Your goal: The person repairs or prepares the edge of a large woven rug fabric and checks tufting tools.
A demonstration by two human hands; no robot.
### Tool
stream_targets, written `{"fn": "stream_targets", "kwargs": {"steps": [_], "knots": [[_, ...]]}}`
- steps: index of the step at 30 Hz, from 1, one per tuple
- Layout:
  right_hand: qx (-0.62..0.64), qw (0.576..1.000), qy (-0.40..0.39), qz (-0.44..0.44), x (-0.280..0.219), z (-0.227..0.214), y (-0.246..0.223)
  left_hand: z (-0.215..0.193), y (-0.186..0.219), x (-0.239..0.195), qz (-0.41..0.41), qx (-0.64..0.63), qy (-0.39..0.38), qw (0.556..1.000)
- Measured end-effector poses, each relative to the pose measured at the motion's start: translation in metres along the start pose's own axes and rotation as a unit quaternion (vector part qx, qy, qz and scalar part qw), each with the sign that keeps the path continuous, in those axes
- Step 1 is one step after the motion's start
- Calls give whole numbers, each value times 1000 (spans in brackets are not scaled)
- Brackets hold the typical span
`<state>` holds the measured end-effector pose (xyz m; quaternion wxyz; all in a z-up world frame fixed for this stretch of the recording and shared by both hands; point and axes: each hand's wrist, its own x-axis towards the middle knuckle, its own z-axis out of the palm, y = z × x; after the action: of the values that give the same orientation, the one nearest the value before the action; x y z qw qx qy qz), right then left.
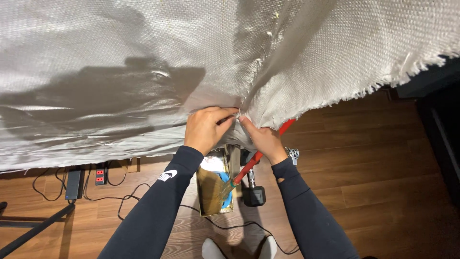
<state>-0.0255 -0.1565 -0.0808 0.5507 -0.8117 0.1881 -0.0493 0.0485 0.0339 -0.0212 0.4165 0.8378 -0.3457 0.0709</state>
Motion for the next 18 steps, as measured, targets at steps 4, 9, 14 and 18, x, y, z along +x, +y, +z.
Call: {"fn": "stream_targets", "kwargs": {"steps": [4, 9, 14, 18], "knots": [[-93, 995, 26, -27, 4, 8, 2, 8, -5, -3, -19, -45, 45, 998], [50, 997, -37, -33, -7, -2, -10, 12, -4, -4, -35, -17, 49, 998], [-77, 996, -39, 22, -9, -9, -14, 11, 2, -6, -41, -14, 45, 998], [-108, 990, -37, 88, -6, -8, -18, 11, 3, -5, -46, -12, 40, 998]]}}
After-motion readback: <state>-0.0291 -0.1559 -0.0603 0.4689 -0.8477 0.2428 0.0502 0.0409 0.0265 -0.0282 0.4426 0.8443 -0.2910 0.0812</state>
